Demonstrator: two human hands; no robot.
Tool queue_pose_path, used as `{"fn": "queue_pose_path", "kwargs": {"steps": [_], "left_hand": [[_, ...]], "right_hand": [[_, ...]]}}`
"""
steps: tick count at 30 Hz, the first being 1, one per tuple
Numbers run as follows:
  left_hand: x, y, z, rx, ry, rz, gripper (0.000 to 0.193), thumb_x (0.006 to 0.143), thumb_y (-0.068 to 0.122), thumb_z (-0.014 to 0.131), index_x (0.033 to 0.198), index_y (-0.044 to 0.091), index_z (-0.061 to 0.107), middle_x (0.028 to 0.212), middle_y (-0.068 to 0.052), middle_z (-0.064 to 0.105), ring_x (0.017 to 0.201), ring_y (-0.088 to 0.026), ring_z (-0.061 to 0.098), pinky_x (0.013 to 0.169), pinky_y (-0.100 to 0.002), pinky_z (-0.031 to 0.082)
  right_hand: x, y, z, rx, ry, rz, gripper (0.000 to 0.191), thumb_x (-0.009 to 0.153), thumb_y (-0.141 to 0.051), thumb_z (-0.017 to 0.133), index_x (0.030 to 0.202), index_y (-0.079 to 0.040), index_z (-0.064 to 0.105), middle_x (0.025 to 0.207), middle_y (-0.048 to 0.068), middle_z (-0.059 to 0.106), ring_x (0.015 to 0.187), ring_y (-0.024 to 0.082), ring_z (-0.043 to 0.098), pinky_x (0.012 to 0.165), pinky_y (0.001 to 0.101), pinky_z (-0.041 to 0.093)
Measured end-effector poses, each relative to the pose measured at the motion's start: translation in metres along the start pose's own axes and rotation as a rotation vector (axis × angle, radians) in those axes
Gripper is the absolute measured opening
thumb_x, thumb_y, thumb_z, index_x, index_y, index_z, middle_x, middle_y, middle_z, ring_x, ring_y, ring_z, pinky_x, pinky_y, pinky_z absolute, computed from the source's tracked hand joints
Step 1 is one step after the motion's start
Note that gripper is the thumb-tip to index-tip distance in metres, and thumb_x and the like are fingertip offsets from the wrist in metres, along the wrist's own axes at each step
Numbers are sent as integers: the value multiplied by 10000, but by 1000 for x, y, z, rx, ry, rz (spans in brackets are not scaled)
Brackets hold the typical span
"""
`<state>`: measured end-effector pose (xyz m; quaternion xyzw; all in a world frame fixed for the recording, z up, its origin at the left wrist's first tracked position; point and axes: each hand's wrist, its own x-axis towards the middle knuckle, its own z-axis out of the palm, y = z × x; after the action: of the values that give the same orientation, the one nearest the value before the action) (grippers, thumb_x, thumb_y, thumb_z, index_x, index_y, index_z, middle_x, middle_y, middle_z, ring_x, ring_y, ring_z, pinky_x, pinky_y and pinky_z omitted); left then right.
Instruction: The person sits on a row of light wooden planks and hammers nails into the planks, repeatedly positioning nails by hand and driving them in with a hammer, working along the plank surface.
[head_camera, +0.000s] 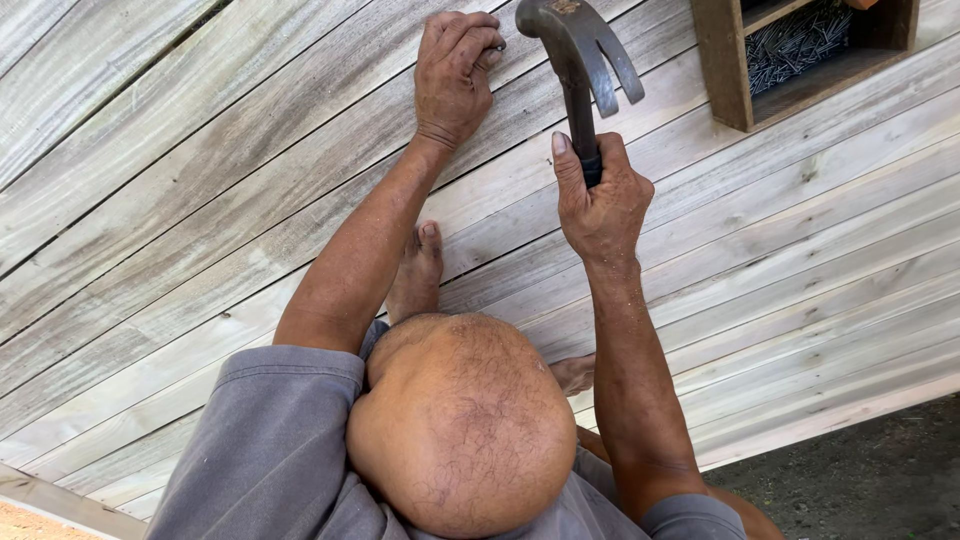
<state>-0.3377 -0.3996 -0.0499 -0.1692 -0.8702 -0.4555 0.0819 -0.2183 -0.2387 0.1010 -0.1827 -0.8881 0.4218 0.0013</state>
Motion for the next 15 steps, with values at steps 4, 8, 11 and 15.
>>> {"fn": "queue_pose_path", "kwargs": {"steps": [4,8,11,15], "left_hand": [[0,2,-1,16,-9,14,95,943,88,748,1026,126,720,1173,71,685,1121,-193,584,1013,-347,521],[1,3,-2,44,0,28,182,895,16,731,1043,122,720,1185,69,680,1141,-203,586,1025,-353,516],[1,1,-2,26,5,39,170,882,16,746,1022,103,704,1194,55,672,1138,-217,580,1010,-356,511],[-2,0,-2,17,-12,29,136,908,28,749,1014,101,706,1201,57,663,1132,-210,572,1004,-361,506]], "right_hand": [[-2,6,12,-22,-11,-103,362,1100,-370,637,897,-77,577,584,-42,554,505,63,588,424,253,435],[3,10,24,-110,-127,25,361,1075,-362,649,854,-89,568,535,-37,534,452,78,579,385,261,413],[3,5,19,-135,-137,36,359,1065,-358,656,850,-83,572,539,-34,534,436,93,569,356,271,403],[-10,-11,1,-67,-8,-144,369,1107,-344,652,891,-58,563,573,-10,529,490,116,575,430,289,422]]}}
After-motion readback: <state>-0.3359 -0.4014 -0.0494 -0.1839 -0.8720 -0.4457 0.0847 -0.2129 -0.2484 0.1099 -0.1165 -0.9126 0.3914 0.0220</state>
